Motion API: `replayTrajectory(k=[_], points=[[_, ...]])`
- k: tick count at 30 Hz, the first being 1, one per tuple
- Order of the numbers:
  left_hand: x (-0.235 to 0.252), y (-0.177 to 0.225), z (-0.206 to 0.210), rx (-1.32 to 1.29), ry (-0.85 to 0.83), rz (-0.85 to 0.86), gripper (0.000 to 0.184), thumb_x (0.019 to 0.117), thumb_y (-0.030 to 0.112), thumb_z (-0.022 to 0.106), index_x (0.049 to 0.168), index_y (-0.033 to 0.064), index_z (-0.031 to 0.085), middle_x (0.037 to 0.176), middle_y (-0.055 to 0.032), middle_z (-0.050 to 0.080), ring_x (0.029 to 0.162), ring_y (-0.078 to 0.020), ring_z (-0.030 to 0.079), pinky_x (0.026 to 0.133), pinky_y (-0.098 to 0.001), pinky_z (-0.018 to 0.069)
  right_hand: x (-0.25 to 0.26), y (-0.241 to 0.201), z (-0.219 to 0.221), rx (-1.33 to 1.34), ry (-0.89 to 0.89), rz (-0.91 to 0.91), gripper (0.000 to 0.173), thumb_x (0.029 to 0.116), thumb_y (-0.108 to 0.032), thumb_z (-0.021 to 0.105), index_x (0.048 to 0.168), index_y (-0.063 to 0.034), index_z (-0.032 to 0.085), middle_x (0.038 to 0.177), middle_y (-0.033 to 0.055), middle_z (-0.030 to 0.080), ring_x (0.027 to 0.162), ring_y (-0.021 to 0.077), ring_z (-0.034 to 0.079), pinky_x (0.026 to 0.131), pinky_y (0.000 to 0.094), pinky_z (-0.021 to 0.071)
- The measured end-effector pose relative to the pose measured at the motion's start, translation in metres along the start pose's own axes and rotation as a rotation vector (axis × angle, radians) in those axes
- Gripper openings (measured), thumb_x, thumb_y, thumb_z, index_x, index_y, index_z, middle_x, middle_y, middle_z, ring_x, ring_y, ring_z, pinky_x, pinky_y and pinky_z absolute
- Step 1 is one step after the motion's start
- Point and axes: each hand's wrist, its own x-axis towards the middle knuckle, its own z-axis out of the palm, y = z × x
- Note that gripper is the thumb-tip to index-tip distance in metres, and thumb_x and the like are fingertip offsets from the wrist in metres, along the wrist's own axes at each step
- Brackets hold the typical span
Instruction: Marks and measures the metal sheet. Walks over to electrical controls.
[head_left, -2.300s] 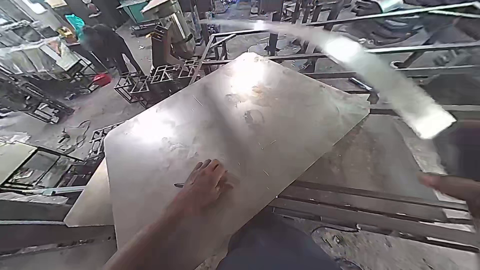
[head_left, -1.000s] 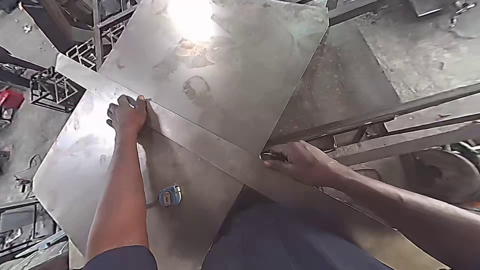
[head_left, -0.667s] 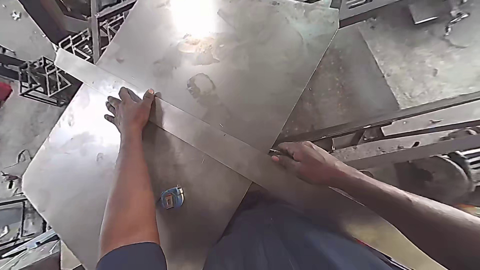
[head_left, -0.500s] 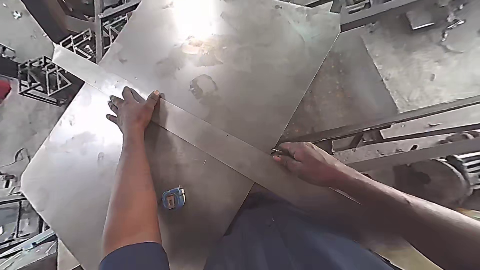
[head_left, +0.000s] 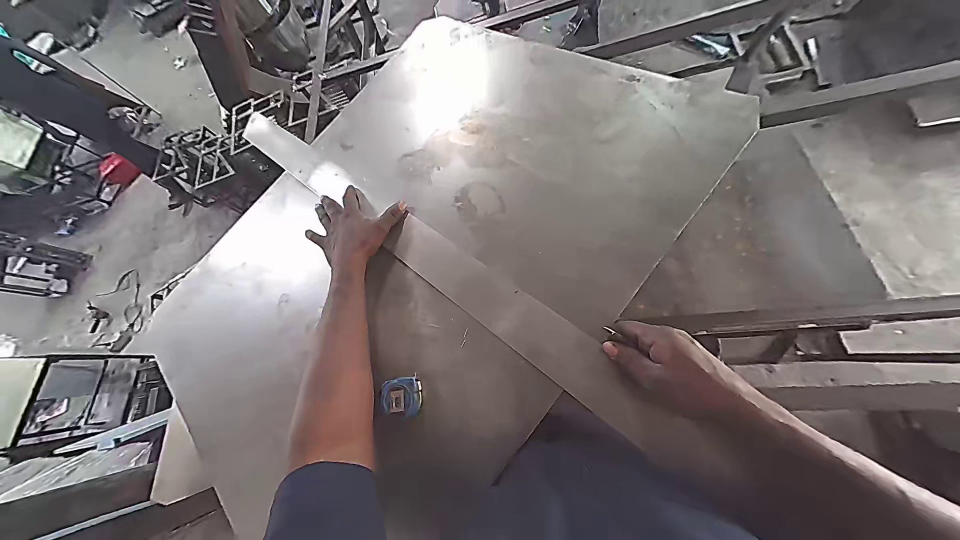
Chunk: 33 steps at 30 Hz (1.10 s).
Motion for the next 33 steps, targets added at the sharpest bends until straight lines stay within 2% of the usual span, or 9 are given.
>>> replayTrajectory(k=[7,15,21,25,30,33], points=[[-0.001,0.003,-0.001,0.007,-0.005,-0.003,0.125,0.0574,0.108,0.039,0.16,0.0382,0.032,0.171,-0.0136,0.021,0.158,-0.0375,0.012,0.116,-0.08,0.0044,0.0,-0.001,0.001,0.014,0.004,0.019,0.026,0.1032,-0.037,0.048,0.088,-0.0186,0.057,0.067,-0.0037,0.049,0.06,0.0119,0.051,0.056,0.0368,0.0423],[0.001,0.006,-0.002,0.004,-0.03,-0.019,0.122,0.0589,0.106,0.044,0.161,0.039,0.031,0.172,-0.0146,0.017,0.158,-0.0394,0.01,0.115,-0.0814,0.0039,0.002,0.006,0.004,0.022,0.005,-0.013,0.029,0.1016,-0.042,0.045,0.087,-0.0198,0.056,0.065,-0.0048,0.047,0.058,0.0114,0.05,0.054,0.0359,0.0414],[0.001,0.006,-0.001,0.013,-0.022,-0.019,0.12,0.0586,0.107,0.041,0.159,0.0423,0.031,0.172,-0.0131,0.017,0.158,-0.0386,0.011,0.114,-0.0818,0.0041,0.003,0.007,0.004,0.032,-0.007,-0.01,0.028,0.1021,-0.041,0.046,0.087,-0.0203,0.056,0.066,-0.0052,0.048,0.059,0.011,0.051,0.054,0.0358,0.042],[-0.001,0.008,-0.002,0.007,-0.03,-0.022,0.12,0.0595,0.106,0.044,0.16,0.0413,0.03,0.172,-0.0136,0.014,0.159,-0.0383,0.008,0.115,-0.0809,0.0031,0.002,0.007,0.002,0.049,-0.017,-0.016,0.028,0.1023,-0.041,0.046,0.087,-0.0203,0.056,0.066,-0.0052,0.049,0.059,0.0107,0.051,0.055,0.0353,0.0423],[0.0,0.008,-0.001,0.009,-0.029,-0.001,0.12,0.0616,0.104,0.045,0.16,0.0378,0.032,0.171,-0.0164,0.017,0.158,-0.0418,0.009,0.113,-0.0836,0.0033,0.003,0.01,0.002,0.151,-0.064,-0.012,0.038,0.1025,-0.054,0.047,0.088,-0.0215,0.06,0.067,-0.0058,0.052,0.06,0.009,0.053,0.056,0.0334,0.0447],[0.0,0.007,0.0,0.01,-0.023,0.014,0.118,0.0625,0.104,0.045,0.16,0.0385,0.031,0.171,-0.0164,0.018,0.158,-0.0418,0.009,0.112,-0.0844,0.0039,0.004,0.005,-0.002,0.139,-0.127,0.029,0.04,0.1041,-0.054,0.048,0.088,-0.0194,0.06,0.067,-0.0036,0.052,0.06,0.0109,0.053,0.057,0.0358,0.0442]])
